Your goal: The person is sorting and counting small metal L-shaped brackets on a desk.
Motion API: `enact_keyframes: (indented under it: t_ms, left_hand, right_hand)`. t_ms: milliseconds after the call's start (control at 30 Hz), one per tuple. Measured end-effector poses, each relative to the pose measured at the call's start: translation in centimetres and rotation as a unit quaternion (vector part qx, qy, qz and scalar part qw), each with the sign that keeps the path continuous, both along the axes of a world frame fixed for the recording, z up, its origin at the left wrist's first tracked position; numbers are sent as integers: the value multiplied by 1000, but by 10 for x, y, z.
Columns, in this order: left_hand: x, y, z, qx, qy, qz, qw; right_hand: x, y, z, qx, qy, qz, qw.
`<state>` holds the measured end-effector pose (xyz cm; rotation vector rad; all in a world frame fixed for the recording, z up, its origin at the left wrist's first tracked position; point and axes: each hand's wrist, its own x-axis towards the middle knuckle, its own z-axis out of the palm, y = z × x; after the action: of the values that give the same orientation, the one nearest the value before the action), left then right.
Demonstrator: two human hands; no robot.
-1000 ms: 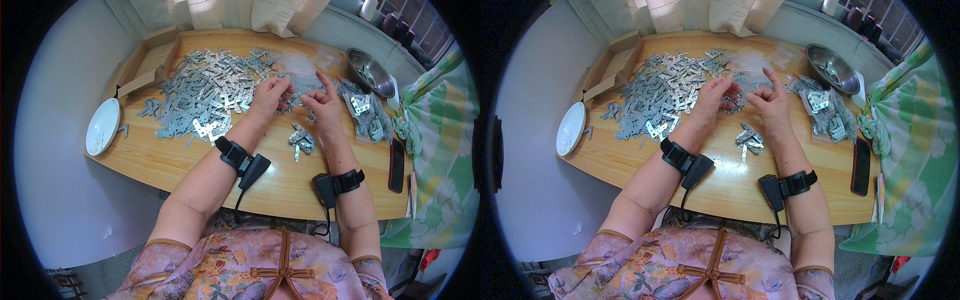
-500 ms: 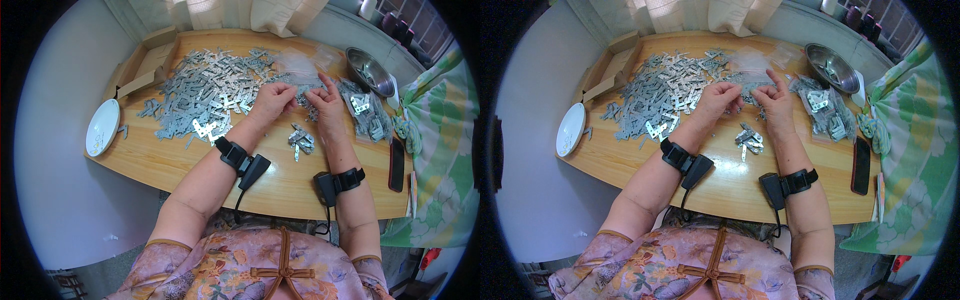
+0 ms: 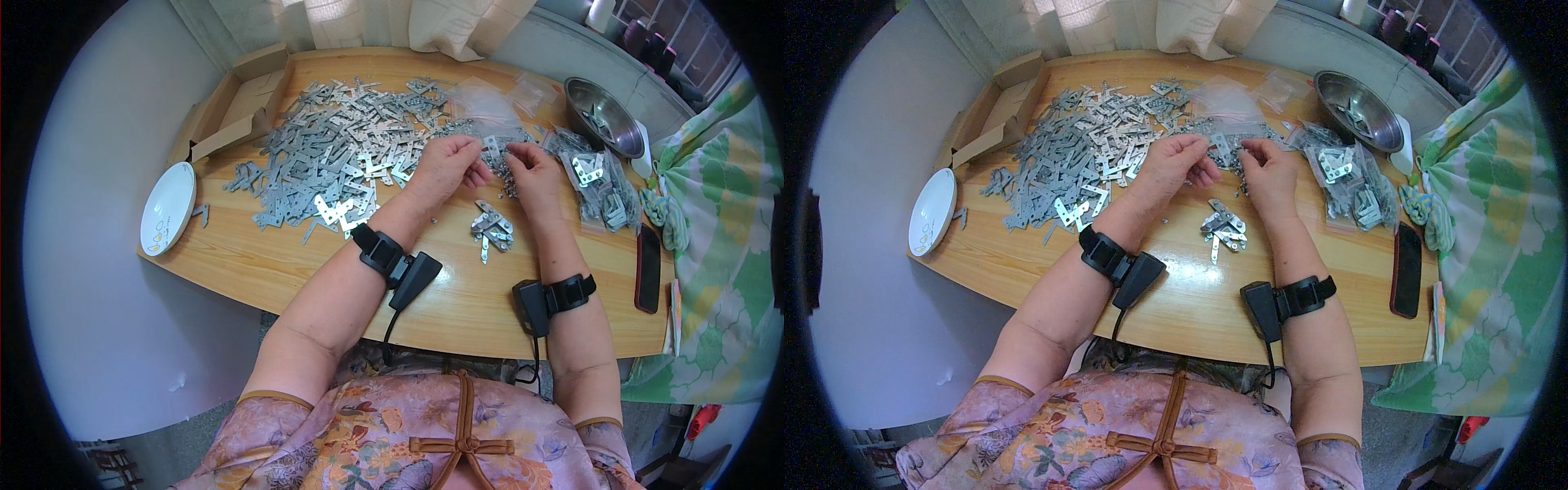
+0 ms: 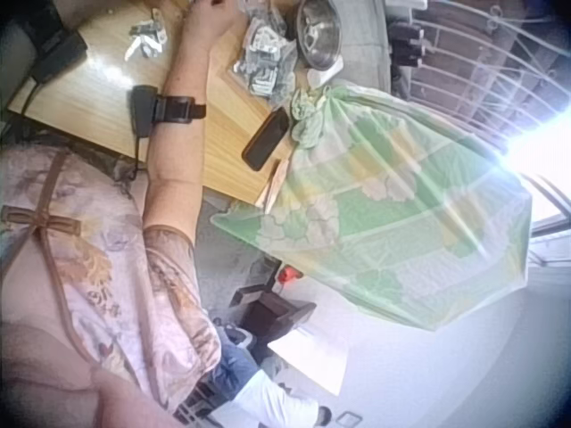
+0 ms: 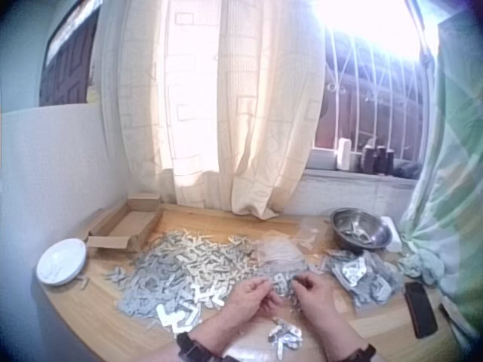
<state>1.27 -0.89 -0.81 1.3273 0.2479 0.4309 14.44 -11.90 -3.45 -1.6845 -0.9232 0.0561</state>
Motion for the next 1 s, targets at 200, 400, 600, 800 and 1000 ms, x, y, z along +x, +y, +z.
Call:
enact_keyframes:
  t_ms: [200, 400, 600, 800, 1000]
  left_hand:
    - [1, 2, -3, 4, 2, 15, 1000]
    - [0, 2, 0, -5, -9, -32, 999]
    - [-2, 2, 0, -102, -25, -112, 988]
    - [-1, 2, 0, -109, -28, -119, 987]
    - [0, 2, 0, -92, -39, -112, 989]
  right_hand:
    - [-15, 3, 9, 63, -12, -24, 998]
    - [-23, -2, 25, 68, -186, 34, 980]
    - [-19, 1, 23, 79, -202, 32, 976]
    - [-23, 0, 24, 77, -196, -5, 978]
    - [-22, 0, 25, 81, -219, -12, 972]
